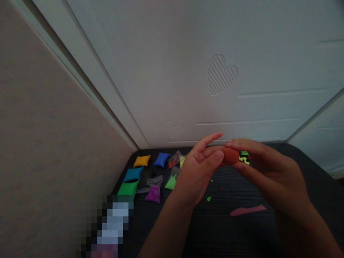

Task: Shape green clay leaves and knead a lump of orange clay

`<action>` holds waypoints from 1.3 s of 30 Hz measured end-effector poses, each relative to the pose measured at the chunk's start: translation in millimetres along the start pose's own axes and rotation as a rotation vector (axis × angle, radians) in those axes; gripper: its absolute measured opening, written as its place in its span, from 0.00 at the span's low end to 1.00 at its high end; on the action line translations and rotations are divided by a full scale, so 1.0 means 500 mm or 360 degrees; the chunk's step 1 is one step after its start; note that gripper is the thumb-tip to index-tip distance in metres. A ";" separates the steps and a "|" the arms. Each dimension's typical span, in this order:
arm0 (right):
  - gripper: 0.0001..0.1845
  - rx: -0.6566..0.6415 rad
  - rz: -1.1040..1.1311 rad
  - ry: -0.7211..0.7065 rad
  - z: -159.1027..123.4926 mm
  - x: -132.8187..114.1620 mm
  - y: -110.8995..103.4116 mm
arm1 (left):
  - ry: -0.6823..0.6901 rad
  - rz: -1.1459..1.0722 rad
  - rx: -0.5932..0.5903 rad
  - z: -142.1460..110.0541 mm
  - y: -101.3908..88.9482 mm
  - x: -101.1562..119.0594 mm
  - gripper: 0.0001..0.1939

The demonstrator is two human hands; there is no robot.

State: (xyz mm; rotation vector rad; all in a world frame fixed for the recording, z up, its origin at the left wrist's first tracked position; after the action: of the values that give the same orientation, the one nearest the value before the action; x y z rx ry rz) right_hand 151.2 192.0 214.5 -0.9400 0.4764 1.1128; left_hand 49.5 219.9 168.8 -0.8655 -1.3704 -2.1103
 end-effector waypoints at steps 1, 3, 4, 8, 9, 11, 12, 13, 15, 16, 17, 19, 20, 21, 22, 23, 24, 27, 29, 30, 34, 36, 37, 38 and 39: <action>0.18 -0.0012 -0.0011 0.0003 -0.001 0.001 0.001 | 0.0005 0.0047 -0.0002 -0.001 -0.002 0.002 0.21; 0.20 -0.0028 -0.0063 -0.0029 -0.002 -0.001 0.002 | 0.0033 0.0138 0.0005 -0.002 -0.007 0.007 0.22; 0.22 -0.0041 -0.0112 -0.0054 -0.003 -0.003 0.003 | 0.0056 0.0178 0.0010 -0.002 -0.010 0.011 0.21; 0.26 -0.0117 -0.0364 -0.0199 -0.002 -0.016 0.010 | 0.0095 0.0276 -0.0013 -0.006 -0.011 0.018 0.20; 0.25 -0.0128 -0.0400 -0.0240 -0.002 -0.021 0.012 | 0.0080 0.0284 -0.0023 -0.006 -0.010 0.016 0.20; 0.22 -0.0134 -0.0437 -0.0293 -0.001 -0.027 0.014 | 0.0050 0.0292 -0.0034 -0.007 -0.008 0.013 0.19; 0.20 -0.0136 -0.0449 -0.0305 0.000 -0.028 0.015 | 0.0037 0.0293 -0.0036 -0.008 -0.007 0.012 0.20; 0.19 -0.0136 -0.0460 -0.0310 0.001 -0.028 0.015 | 0.0025 0.0294 -0.0036 -0.008 -0.007 0.011 0.20; 0.18 -0.0134 -0.0479 -0.0319 0.002 -0.029 0.017 | 0.0006 0.0306 -0.0019 -0.008 -0.008 0.009 0.23; 0.17 -0.0134 -0.0483 -0.0331 0.002 -0.029 0.018 | -0.0004 0.0318 -0.0007 -0.008 -0.009 0.008 0.24; 0.17 -0.0135 -0.0483 -0.0344 0.002 -0.031 0.019 | -0.0008 0.0333 0.0007 -0.009 -0.011 0.007 0.25; 0.18 -0.0141 -0.0489 -0.0358 0.002 -0.032 0.021 | -0.0002 0.0357 0.0024 -0.009 -0.014 0.008 0.26; 0.18 -0.0145 -0.0493 -0.0362 0.003 -0.033 0.022 | 0.0000 0.0364 0.0022 -0.009 -0.014 0.009 0.26; 0.18 -0.0151 -0.0497 -0.0365 0.003 -0.033 0.023 | -0.0002 0.0370 0.0016 -0.009 -0.014 0.009 0.26; 0.18 -0.0155 -0.0498 -0.0370 0.002 -0.034 0.024 | -0.0006 0.0376 0.0009 -0.009 -0.013 0.008 0.26; 0.18 -0.0157 -0.0496 -0.0376 0.002 -0.035 0.025 | -0.0013 0.0384 0.0002 -0.010 -0.013 0.008 0.26; 0.17 -0.0155 -0.0490 -0.0383 0.002 -0.035 0.025 | -0.0019 0.0393 -0.0006 -0.010 -0.013 0.007 0.27; 0.16 -0.0143 -0.0477 -0.0383 0.001 -0.033 0.025 | -0.0027 0.0422 -0.0025 -0.011 -0.014 0.006 0.27; 0.16 -0.0144 -0.0473 -0.0387 0.000 -0.033 0.025 | -0.0033 0.0430 -0.0036 -0.011 -0.015 0.006 0.27; 0.16 -0.0147 -0.0473 -0.0397 0.000 -0.034 0.025 | -0.0039 0.0431 -0.0043 -0.012 -0.015 0.005 0.27; 0.17 -0.0165 -0.0496 -0.0409 0.000 -0.035 0.026 | -0.0053 0.0447 -0.0067 -0.014 -0.016 0.006 0.26; 0.17 -0.0172 -0.0490 -0.0413 0.000 -0.034 0.026 | -0.0053 0.0451 -0.0070 -0.015 -0.016 0.007 0.26; 0.17 -0.0175 -0.0482 -0.0411 0.000 -0.033 0.026 | -0.0054 0.0448 -0.0069 -0.015 -0.015 0.006 0.26; 0.16 -0.0171 -0.0471 -0.0415 0.001 -0.033 0.025 | -0.0058 0.0444 -0.0070 -0.015 -0.015 0.006 0.25; 0.16 -0.0165 -0.0462 -0.0415 0.001 -0.033 0.023 | -0.0061 0.0442 -0.0069 -0.014 -0.015 0.005 0.25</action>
State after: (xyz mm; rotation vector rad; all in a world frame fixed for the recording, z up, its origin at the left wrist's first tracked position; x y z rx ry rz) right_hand 134.0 185.0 222.1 -0.9050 0.0660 0.9827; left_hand 40.9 216.1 163.9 -1.0532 -1.1514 -1.9248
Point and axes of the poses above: each hand's wrist, its own z-axis towards the middle knuckle, its own y-axis out of the palm, x = y × z, the point moved 9 cm from there along z, towards the middle knuckle, and after that the axes turned 9 degrees about y, right-handed, at the moved point
